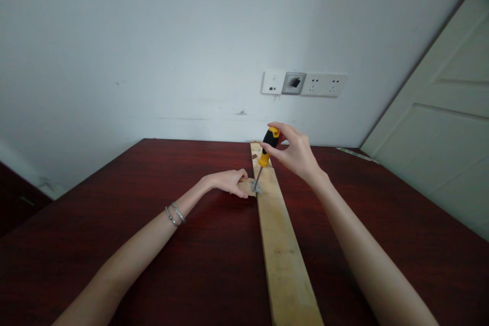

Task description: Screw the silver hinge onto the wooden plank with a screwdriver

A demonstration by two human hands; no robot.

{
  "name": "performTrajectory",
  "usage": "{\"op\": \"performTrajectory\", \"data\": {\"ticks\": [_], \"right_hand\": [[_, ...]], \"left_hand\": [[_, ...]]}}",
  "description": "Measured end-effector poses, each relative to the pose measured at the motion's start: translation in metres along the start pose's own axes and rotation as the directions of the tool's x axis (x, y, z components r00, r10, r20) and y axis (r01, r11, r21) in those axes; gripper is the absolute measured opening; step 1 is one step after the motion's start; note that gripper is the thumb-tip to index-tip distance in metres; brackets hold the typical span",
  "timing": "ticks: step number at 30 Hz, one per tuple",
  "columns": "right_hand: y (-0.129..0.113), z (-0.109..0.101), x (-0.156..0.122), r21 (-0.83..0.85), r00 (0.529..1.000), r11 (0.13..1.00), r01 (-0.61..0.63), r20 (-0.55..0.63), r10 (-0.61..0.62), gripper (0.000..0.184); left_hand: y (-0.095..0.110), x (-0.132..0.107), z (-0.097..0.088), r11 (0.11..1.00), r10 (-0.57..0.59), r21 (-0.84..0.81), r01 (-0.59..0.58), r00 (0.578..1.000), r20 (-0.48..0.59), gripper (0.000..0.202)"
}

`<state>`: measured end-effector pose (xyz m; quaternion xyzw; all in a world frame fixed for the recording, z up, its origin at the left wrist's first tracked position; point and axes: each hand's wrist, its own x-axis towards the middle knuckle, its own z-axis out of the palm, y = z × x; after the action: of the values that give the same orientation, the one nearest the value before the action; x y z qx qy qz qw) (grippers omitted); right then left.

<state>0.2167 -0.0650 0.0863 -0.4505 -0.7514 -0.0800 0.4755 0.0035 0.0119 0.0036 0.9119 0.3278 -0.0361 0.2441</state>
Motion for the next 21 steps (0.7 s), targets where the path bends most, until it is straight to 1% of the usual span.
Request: {"op": "performTrajectory", "data": {"ticks": [6, 11, 14, 16, 18, 21], "right_hand": [[-0.001, 0.003, 0.0, -0.104, 1.0, 0.995, -0.003, -0.026, 0.0, 0.044], [-0.005, 0.003, -0.001, -0.136, 1.0, 0.99, -0.024, -0.022, 0.021, 0.045], [-0.008, 0.0, -0.001, -0.096, 1.0, 0.995, -0.007, 0.01, 0.008, 0.043], [-0.01, -0.002, -0.001, -0.031, 0.999, 1.0, 0.0, 0.05, 0.002, 0.043], [-0.013, -0.003, 0.0, 0.028, 0.996, 1.0, -0.002, 0.094, -0.001, 0.046], [-0.015, -0.004, 0.0, 0.047, 0.991, 0.999, 0.012, 0.132, -0.018, 0.048]], "left_hand": [[0.0, 0.0, 0.0, 1.0, 0.003, 0.007, -0.003, 1.0, -0.005, 0.068], [-0.001, 0.001, 0.001, 1.0, 0.006, 0.014, -0.006, 1.0, -0.01, 0.068], [-0.001, 0.0, 0.0, 1.0, 0.004, 0.005, -0.004, 1.0, -0.008, 0.067], [-0.001, 0.0, 0.0, 1.0, -0.001, -0.002, 0.001, 1.0, -0.008, 0.067], [-0.001, 0.0, 0.0, 1.0, 0.001, -0.011, -0.001, 1.0, -0.004, 0.068], [0.0, 0.0, 0.0, 1.0, 0.007, -0.026, -0.007, 1.0, 0.0, 0.068]]}}
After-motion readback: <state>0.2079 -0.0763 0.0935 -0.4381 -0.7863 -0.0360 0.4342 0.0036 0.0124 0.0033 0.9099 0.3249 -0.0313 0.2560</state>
